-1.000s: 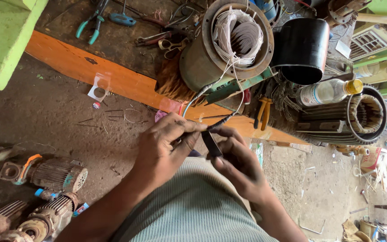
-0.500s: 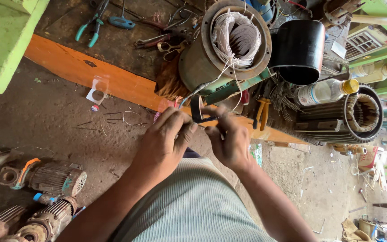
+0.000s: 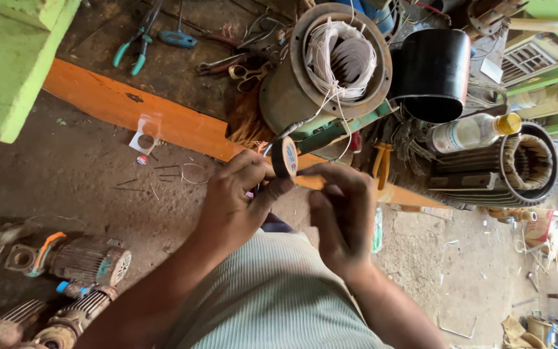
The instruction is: The person winds white enameled wire into the slots of an electric motor stator mounted on a workbench, pulling and guiding the wire by hand and using a small strip to work the wire ends. They then use pliers to grip and cut or strip the wire ends.
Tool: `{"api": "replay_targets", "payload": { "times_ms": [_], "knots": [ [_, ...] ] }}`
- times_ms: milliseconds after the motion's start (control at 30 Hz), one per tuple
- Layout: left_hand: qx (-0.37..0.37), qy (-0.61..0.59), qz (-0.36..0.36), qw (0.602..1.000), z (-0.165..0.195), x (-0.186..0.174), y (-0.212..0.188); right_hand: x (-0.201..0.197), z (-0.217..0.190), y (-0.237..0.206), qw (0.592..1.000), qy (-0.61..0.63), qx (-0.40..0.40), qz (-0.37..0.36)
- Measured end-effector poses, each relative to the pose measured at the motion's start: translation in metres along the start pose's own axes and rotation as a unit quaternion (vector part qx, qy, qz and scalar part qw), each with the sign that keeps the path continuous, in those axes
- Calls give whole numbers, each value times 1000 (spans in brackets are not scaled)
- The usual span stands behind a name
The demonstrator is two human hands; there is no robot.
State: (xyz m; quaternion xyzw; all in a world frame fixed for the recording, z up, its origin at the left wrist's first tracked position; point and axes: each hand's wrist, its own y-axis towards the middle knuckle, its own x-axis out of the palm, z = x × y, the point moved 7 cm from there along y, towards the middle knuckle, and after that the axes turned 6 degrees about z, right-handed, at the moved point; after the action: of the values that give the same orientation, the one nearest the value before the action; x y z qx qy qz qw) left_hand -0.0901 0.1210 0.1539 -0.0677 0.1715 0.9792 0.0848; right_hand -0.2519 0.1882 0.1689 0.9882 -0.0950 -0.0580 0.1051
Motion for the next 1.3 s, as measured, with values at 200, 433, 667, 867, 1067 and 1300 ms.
{"api": "replay_targets", "payload": {
  "times_ms": [200, 433, 667, 867, 1067, 1300],
  "knots": [
    [-38, 47, -45, 997, -11, 13, -2, -4, 57, -3, 1000, -12, 23, 6],
    [67, 49, -33, 996, 8, -1, -7, -5, -3, -2, 962, -233, -135, -42],
    [-54, -102, -62, 991, -5, 5, 0, 0, -7, 10, 991, 55, 84, -86],
    [-79, 27, 7, 997, -8, 2, 10, -9, 27, -1, 998, -38, 33, 43],
    [85, 17, 2, 996, 18, 0, 2, 15, 10, 10, 869, -394, -292, -71],
    [-22, 14, -37, 999, -4, -3, 3, -9, -19, 8, 998, 28, 15, -63]
  ]
}}
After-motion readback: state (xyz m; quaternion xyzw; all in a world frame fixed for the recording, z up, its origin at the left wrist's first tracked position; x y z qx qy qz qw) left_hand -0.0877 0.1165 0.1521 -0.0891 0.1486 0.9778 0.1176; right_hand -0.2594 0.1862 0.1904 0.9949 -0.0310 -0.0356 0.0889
